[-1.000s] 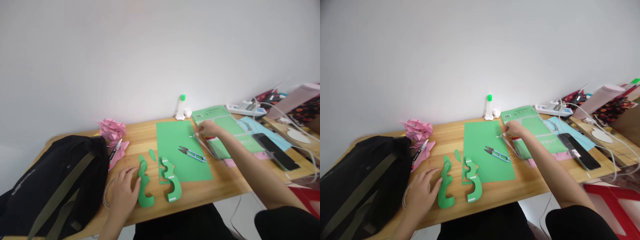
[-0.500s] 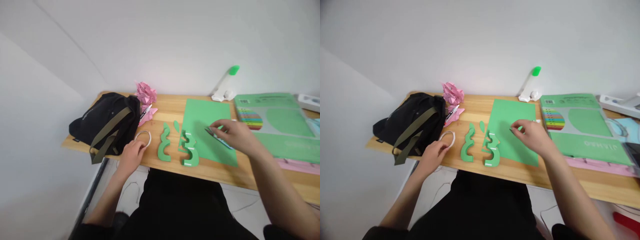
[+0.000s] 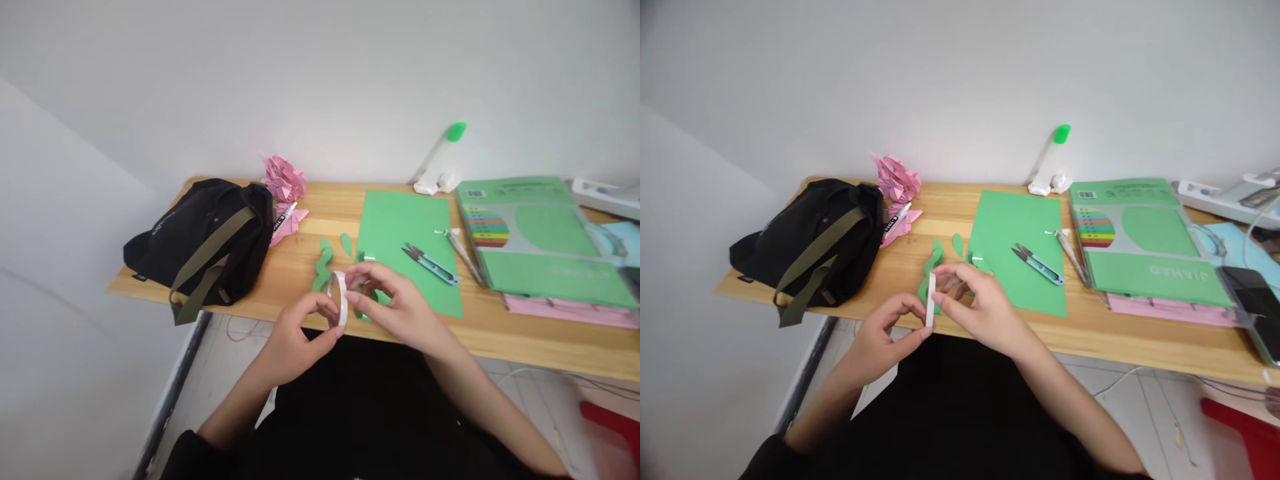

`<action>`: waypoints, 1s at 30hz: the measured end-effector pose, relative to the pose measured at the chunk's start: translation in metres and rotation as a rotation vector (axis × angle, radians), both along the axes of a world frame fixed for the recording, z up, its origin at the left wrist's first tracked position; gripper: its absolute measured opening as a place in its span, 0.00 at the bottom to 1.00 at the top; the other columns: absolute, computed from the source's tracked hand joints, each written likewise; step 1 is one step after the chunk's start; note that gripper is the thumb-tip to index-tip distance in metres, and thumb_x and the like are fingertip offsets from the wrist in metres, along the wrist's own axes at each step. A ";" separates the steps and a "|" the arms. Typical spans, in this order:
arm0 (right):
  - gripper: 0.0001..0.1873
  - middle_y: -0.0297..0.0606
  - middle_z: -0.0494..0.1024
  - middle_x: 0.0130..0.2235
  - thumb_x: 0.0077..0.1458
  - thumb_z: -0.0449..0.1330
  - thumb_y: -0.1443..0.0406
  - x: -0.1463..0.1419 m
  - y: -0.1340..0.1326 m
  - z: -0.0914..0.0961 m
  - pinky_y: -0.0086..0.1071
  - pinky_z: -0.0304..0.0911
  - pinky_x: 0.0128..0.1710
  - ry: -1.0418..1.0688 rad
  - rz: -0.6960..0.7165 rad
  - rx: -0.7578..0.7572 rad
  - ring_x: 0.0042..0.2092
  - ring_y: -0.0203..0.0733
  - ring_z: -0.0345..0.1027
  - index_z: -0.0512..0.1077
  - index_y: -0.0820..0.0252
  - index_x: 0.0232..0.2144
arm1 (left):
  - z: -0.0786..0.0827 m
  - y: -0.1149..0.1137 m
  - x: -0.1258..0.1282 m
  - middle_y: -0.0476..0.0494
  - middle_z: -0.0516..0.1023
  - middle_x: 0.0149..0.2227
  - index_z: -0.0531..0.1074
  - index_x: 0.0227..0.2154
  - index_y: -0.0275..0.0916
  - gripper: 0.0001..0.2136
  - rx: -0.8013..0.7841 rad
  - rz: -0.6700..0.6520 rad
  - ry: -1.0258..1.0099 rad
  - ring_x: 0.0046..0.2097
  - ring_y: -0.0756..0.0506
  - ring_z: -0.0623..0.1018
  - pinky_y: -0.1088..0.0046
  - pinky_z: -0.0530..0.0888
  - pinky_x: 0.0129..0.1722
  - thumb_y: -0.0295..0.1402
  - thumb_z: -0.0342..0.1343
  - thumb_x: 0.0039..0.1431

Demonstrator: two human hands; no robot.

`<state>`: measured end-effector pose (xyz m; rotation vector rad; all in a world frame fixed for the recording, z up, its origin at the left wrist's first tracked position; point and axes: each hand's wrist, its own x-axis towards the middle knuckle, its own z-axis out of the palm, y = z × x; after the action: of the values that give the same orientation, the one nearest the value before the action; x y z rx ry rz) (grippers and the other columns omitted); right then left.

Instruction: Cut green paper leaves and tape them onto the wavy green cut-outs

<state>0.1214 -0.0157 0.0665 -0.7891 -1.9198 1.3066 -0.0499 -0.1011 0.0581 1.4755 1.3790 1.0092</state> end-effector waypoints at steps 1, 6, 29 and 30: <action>0.12 0.38 0.77 0.38 0.56 0.60 0.65 0.002 -0.002 -0.001 0.32 0.69 0.37 0.009 -0.008 0.020 0.38 0.37 0.72 0.69 0.59 0.43 | -0.002 0.000 0.002 0.52 0.75 0.32 0.64 0.41 0.42 0.11 -0.036 -0.009 -0.075 0.37 0.49 0.76 0.70 0.70 0.43 0.29 0.58 0.56; 0.10 0.37 0.76 0.37 0.58 0.57 0.68 0.009 -0.010 -0.004 0.31 0.69 0.37 -0.093 0.001 0.159 0.36 0.35 0.70 0.69 0.59 0.44 | -0.001 0.003 0.009 0.53 0.75 0.32 0.52 0.55 0.44 0.30 -0.197 -0.119 -0.346 0.35 0.50 0.77 0.69 0.71 0.41 0.28 0.61 0.54; 0.19 0.52 0.76 0.39 0.48 0.54 0.67 0.110 0.091 -0.058 0.42 0.66 0.32 -1.218 -0.263 0.455 0.39 0.56 0.72 0.72 0.67 0.43 | 0.009 0.047 0.000 0.55 0.76 0.28 0.58 0.53 0.43 0.29 -0.503 -0.230 -0.676 0.27 0.52 0.78 0.77 0.71 0.29 0.29 0.65 0.49; 0.18 0.52 0.76 0.38 0.48 0.54 0.67 0.110 0.092 -0.059 0.42 0.66 0.31 -1.210 -0.289 0.457 0.38 0.56 0.72 0.72 0.67 0.42 | 0.009 0.049 0.000 0.55 0.76 0.28 0.58 0.52 0.43 0.29 -0.515 -0.234 -0.690 0.27 0.51 0.78 0.78 0.71 0.29 0.28 0.65 0.49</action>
<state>0.2312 0.0761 0.0078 -1.7384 -2.6549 0.0749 -0.0502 -0.0516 0.0672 0.7700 0.8466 0.8175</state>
